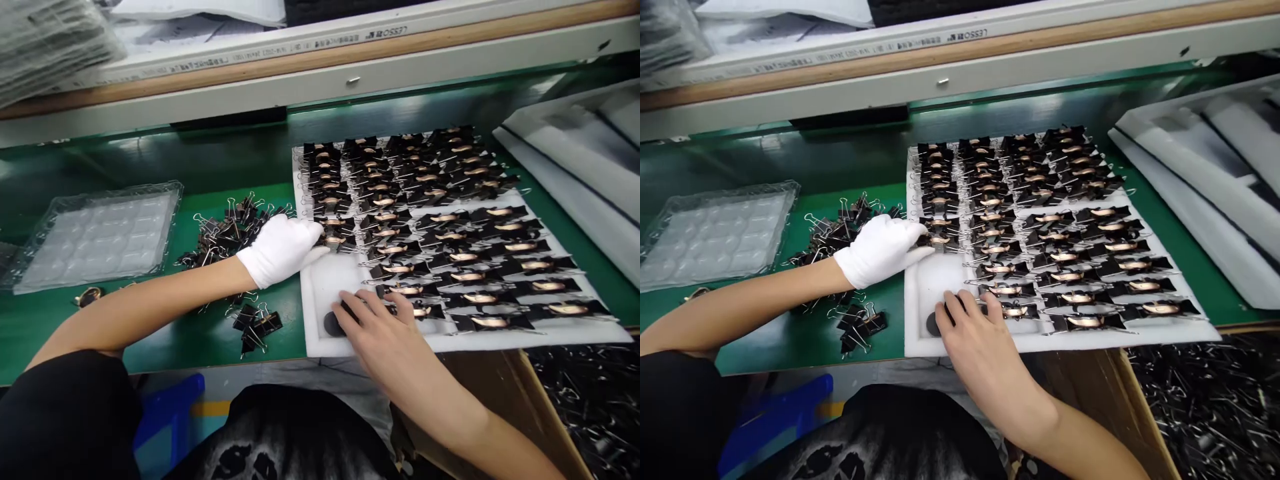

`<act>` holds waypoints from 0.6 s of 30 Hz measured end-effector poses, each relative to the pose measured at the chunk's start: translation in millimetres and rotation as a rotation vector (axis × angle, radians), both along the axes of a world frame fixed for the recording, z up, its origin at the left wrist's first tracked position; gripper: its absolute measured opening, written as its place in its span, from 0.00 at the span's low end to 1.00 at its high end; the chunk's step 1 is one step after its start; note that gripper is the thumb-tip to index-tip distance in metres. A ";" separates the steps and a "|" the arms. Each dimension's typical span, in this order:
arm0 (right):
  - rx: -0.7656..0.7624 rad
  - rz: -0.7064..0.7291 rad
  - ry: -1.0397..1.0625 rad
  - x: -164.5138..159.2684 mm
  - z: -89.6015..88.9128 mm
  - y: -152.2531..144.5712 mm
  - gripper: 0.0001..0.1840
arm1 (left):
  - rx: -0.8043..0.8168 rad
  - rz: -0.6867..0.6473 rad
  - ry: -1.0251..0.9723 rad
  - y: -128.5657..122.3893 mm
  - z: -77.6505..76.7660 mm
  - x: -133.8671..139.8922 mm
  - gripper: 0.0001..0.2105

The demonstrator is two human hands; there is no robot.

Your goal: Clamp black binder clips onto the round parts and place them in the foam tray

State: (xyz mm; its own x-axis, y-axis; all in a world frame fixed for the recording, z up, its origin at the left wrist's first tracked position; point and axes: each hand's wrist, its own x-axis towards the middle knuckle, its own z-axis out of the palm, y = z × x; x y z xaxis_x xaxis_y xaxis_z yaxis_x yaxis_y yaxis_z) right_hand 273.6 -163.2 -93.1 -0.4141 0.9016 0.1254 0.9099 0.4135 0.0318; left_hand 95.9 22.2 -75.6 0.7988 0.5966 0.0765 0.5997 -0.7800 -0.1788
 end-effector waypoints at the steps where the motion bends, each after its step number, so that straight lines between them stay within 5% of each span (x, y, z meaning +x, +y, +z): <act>1: -0.017 0.022 -0.006 1.7 0.5 1.1 0.21 | 0.006 -0.015 0.007 -1.1 4.9 -2.7 0.19; 7: -0.019 0.125 0.068 16.6 7.0 4.3 0.16 | -0.013 0.101 0.011 2.3 35.6 -50.0 0.21; 14: 0.013 0.134 0.354 14.1 21.2 10.7 0.06 | -0.170 0.197 0.095 4.4 45.6 -142.4 0.15; 18: 0.137 0.070 0.569 -20.7 13.6 19.1 0.07 | -0.138 0.113 0.157 -6.2 37.4 -135.5 0.19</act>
State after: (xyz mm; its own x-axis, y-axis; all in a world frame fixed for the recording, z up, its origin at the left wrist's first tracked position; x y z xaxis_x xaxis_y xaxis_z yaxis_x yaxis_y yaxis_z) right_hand 252.9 -144.2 -79.5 -0.3050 0.8344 0.4590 0.7703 0.4996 -0.3964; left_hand -39.6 16.0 -38.2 0.7221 0.6792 -0.1314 0.6579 -0.7329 -0.1733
